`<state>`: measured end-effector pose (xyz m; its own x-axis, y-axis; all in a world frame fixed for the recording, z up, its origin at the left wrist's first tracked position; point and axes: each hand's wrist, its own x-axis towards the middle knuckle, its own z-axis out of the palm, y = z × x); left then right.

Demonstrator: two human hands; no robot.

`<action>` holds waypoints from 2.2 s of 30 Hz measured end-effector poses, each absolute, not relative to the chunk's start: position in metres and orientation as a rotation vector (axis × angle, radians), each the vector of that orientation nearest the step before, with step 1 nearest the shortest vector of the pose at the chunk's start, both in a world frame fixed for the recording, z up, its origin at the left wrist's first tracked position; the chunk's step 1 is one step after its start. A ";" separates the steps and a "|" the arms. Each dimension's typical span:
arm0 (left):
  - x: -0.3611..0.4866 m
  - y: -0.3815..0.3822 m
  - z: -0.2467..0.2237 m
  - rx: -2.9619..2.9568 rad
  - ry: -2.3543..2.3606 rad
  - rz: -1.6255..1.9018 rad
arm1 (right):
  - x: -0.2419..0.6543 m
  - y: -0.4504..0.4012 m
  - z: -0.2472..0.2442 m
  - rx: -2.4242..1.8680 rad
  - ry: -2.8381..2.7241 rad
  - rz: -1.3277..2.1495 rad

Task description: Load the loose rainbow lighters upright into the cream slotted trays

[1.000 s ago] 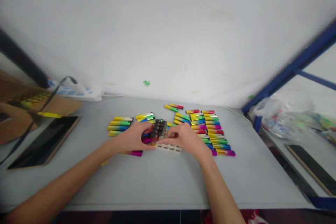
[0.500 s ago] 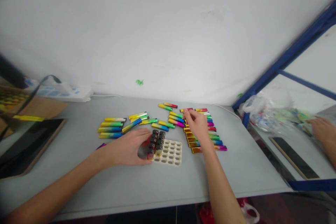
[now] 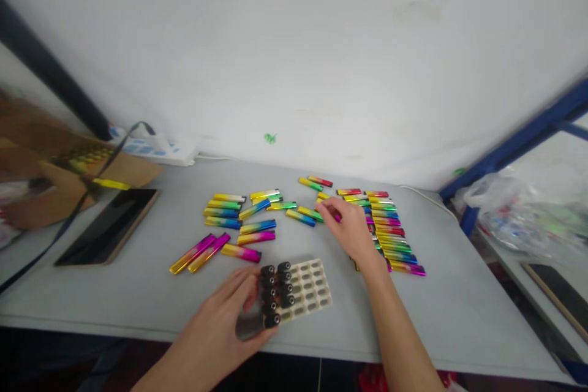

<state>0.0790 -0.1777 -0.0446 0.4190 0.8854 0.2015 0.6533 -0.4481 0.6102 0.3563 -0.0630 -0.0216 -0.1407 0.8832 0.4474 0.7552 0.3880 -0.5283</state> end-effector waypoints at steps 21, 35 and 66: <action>0.014 -0.173 -0.040 2.167 1.576 0.702 | 0.262 0.075 -0.031 -1.207 -2.642 0.415; 0.040 -0.112 -0.039 2.144 1.407 0.622 | 0.326 0.020 -0.022 -1.156 -1.803 0.724; 0.039 -0.108 -0.056 2.217 1.525 0.713 | 0.294 -0.055 -0.036 -1.362 -1.513 0.747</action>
